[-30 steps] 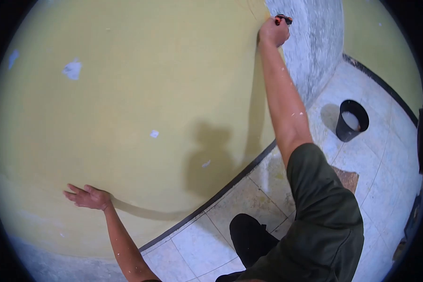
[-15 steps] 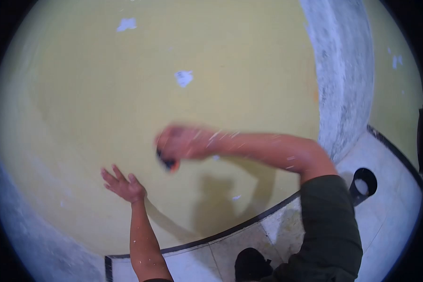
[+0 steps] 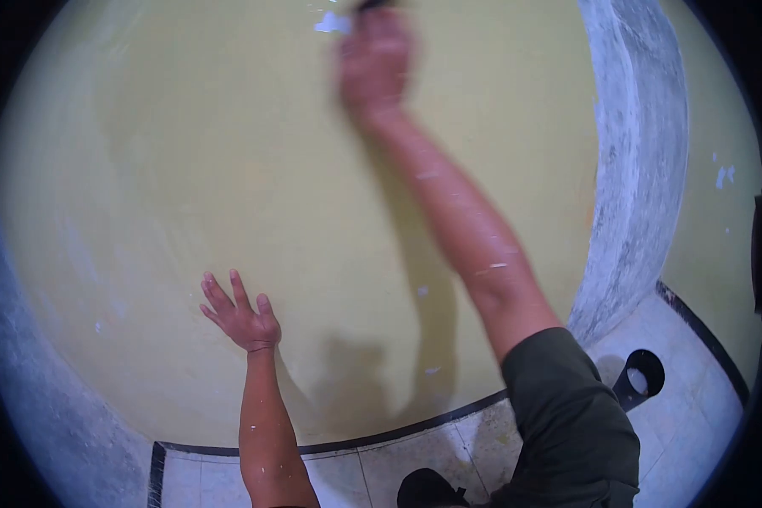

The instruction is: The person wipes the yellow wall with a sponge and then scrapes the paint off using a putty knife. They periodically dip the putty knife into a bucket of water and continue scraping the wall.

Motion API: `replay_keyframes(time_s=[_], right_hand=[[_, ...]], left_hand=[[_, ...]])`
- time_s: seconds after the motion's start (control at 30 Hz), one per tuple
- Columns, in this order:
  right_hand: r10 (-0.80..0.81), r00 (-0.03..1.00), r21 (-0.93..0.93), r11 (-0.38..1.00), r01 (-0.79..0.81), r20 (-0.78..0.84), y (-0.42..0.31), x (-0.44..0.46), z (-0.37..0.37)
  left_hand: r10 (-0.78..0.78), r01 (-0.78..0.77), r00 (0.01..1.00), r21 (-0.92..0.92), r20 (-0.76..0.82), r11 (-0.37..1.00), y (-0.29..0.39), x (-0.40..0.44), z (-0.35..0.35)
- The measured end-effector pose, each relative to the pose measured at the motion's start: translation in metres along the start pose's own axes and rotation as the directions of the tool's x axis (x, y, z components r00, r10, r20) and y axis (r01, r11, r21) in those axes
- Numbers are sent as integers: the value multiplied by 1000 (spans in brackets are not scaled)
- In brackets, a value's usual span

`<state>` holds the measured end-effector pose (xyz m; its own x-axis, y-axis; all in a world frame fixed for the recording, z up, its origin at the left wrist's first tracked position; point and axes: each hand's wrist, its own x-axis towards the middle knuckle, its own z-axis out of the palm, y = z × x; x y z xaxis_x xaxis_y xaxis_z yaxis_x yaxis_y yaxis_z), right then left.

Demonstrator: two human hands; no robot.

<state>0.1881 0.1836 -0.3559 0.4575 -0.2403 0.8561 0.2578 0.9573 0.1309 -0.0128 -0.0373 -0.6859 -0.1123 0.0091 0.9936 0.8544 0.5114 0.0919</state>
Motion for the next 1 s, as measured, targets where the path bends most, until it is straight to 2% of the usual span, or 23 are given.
replay_keyframes(time_s=[0.03,0.07,0.1,0.13,0.17,0.3,0.37,0.43,0.47,0.53,0.57,0.6,0.63,0.67,0.7,0.73,0.77,0.8,0.83,0.87,0.9,1.0], right_hand=[[-221,975,-52,974,221,-1,-47,-22,17],[-285,950,167,951,262,131,-86,-45,22],[-345,923,245,922,299,171,-120,-69,20],[-379,820,379,900,217,430,-142,-89,9],[-531,792,447,812,375,302,-146,-110,0],[-619,689,610,726,318,378,-100,-130,-64],[-614,667,533,763,365,422,-53,-125,-100],[-486,713,392,866,312,506,-4,-114,-155],[-438,785,332,890,311,438,28,-117,-179],[-246,834,22,962,270,495,93,-138,-254],[-50,832,-164,972,167,552,121,-156,-306],[163,823,-296,955,6,544,156,-179,-364],[339,829,-336,921,-196,445,183,-204,-434],[694,628,-380,719,-582,352,200,-222,-505],[823,519,-287,568,-772,232,224,-251,-591],[852,508,-276,522,-807,124,240,-280,-677],[891,436,-588,286,-757,-129,240,-306,-760],[917,341,-739,82,-669,-207,190,-283,-807],[917,280,-732,-20,-681,-285,165,-280,-845],[921,335,-922,-58,-384,-198,153,-284,-891],[921,156,-857,-256,-448,-357,138,-284,-915],[915,177,-832,-233,-504,-363,127,-301,-945]], left_hand=[[16,-16,1000,-11,6,1000,-1,-2,-1],[21,-21,1000,19,0,1000,-3,-2,0],[21,-21,1000,47,-8,999,-3,-2,2],[28,-28,1000,30,-9,999,-1,-3,2],[18,-18,1000,21,-1,1000,0,-4,-1],[19,-18,1000,38,-17,999,1,-3,-1],[17,-16,1000,39,-16,999,1,-2,-2],[9,-8,1000,36,-12,999,1,0,-3],[-6,5,1000,31,9,1000,3,-1,-4],[-9,9,1000,27,2,1000,4,0,-4],[-10,9,1000,26,12,1000,4,0,-6],[-9,9,1000,15,-2,1000,3,0,-8],[0,0,1000,33,-1,999,1,-1,-8],[1,-2,1000,48,5,999,2,-2,-6],[-9,9,1000,33,2,999,4,-1,-6],[-3,3,1000,32,6,999,5,-1,-9],[6,-7,1000,35,9,999,5,0,-10],[7,-7,1000,30,11,1000,4,1,-9],[13,-13,1000,35,5,999,3,0,-9],[15,-15,1000,39,-8,999,4,0,-7],[5,-5,1000,38,-7,999,4,0,-7],[-66,67,997,21,-38,998,19,2,-10]])
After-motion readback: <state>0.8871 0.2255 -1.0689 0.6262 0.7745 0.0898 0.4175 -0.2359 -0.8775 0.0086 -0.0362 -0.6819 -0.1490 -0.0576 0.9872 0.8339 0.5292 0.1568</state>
